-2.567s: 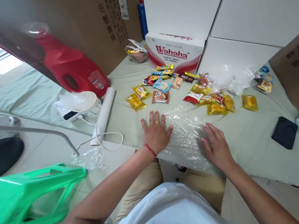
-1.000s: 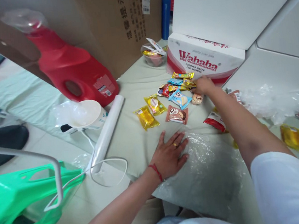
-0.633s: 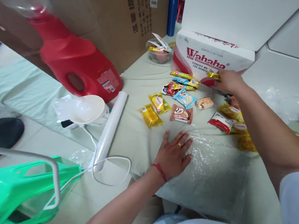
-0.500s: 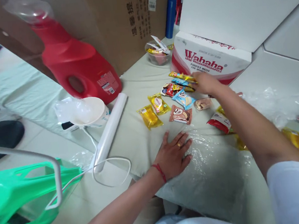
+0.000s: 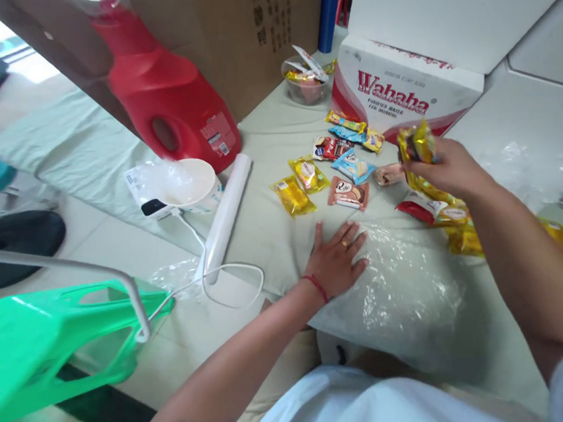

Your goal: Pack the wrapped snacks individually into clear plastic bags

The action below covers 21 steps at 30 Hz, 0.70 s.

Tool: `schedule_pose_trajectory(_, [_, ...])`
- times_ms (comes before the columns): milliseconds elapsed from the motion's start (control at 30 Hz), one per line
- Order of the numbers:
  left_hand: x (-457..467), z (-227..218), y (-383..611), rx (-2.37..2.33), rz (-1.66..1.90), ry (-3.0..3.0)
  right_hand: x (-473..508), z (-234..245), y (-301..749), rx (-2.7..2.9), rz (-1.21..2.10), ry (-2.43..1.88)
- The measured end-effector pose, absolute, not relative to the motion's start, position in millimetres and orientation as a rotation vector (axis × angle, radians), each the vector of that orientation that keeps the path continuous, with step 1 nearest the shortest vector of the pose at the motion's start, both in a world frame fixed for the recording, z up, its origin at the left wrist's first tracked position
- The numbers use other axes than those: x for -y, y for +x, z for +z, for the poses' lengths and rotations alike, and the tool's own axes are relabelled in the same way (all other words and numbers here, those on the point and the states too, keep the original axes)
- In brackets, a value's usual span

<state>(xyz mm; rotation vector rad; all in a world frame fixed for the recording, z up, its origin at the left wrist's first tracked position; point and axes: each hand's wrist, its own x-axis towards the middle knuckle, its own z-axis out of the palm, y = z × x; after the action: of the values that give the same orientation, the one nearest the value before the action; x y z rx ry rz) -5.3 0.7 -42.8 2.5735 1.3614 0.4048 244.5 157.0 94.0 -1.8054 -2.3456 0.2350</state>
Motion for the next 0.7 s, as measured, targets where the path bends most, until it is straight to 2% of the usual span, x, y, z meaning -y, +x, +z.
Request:
schedule_pose_trajectory(133, [9.3,-44.1,0.8,-1.457,0.382,2.497,-58.8,88.5,276.5,2.430,0.705,-1.838])
schedule_pose_trajectory(233, [18.3,-41.6,4.1,-1.532,0.343,2.427,-6.8,68.6,268.5,2.510,0.810,-1.822])
schedule_pose_trajectory(433, [23.9,-33.6,-17.6,-1.596,0.276,2.407,32.1,36.8,220.4,2.592,0.560,-2.094])
schedule_pose_trajectory(700, [24.5,-37.2,-42.2,-1.494,0.204,2.560,60.2,33.7,211.6,2.646,0.244,-1.794])
